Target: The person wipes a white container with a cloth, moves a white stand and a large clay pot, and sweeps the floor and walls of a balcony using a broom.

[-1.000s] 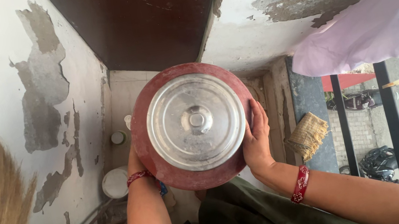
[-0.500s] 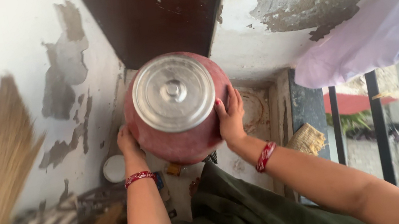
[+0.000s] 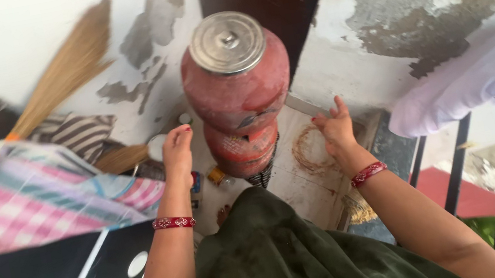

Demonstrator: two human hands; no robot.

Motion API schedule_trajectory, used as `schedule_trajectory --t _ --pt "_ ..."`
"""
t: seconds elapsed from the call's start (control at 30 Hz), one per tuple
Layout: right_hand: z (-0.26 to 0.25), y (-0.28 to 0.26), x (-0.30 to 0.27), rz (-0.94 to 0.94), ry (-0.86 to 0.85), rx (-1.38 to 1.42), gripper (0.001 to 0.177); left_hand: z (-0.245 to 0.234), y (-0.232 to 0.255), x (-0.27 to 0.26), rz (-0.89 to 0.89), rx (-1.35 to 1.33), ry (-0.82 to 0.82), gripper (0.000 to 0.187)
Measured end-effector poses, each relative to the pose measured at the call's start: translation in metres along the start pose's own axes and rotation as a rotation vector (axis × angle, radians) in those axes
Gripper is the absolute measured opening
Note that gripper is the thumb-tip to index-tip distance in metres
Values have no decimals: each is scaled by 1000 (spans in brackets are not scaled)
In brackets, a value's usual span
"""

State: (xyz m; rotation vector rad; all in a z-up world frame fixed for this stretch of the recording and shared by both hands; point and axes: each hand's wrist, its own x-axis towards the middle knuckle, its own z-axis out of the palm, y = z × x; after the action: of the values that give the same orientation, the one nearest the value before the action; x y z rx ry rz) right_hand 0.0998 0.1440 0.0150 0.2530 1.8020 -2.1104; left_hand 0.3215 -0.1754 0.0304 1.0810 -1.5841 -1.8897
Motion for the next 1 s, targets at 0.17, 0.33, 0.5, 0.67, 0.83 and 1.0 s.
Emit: schedule_trajectory --t 0.17,0.33,0.5,0.67,0.83,1.0 --pt "44 -15 -38 -79 -177 48 100 -25 30 -50 97 -26 -22 31" --pt "104 -21 -83 -130 -370 70 99 -55 37 -66 211 -4 32 29" --pt "155 -24 -127 -147 -499 74 105 -103 45 -78 242 -93 46 30" --pt "221 -12 -164 -68 -595 -55 75 -203 71 -90 337 -37 248 23" --pt "274 -3 -205 -36 -718 -253 47 -339 76 -86 760 -215 716 14" --pt "321 -1 -240 -67 -858 -358 39 -499 76 -73 689 -341 783 19"
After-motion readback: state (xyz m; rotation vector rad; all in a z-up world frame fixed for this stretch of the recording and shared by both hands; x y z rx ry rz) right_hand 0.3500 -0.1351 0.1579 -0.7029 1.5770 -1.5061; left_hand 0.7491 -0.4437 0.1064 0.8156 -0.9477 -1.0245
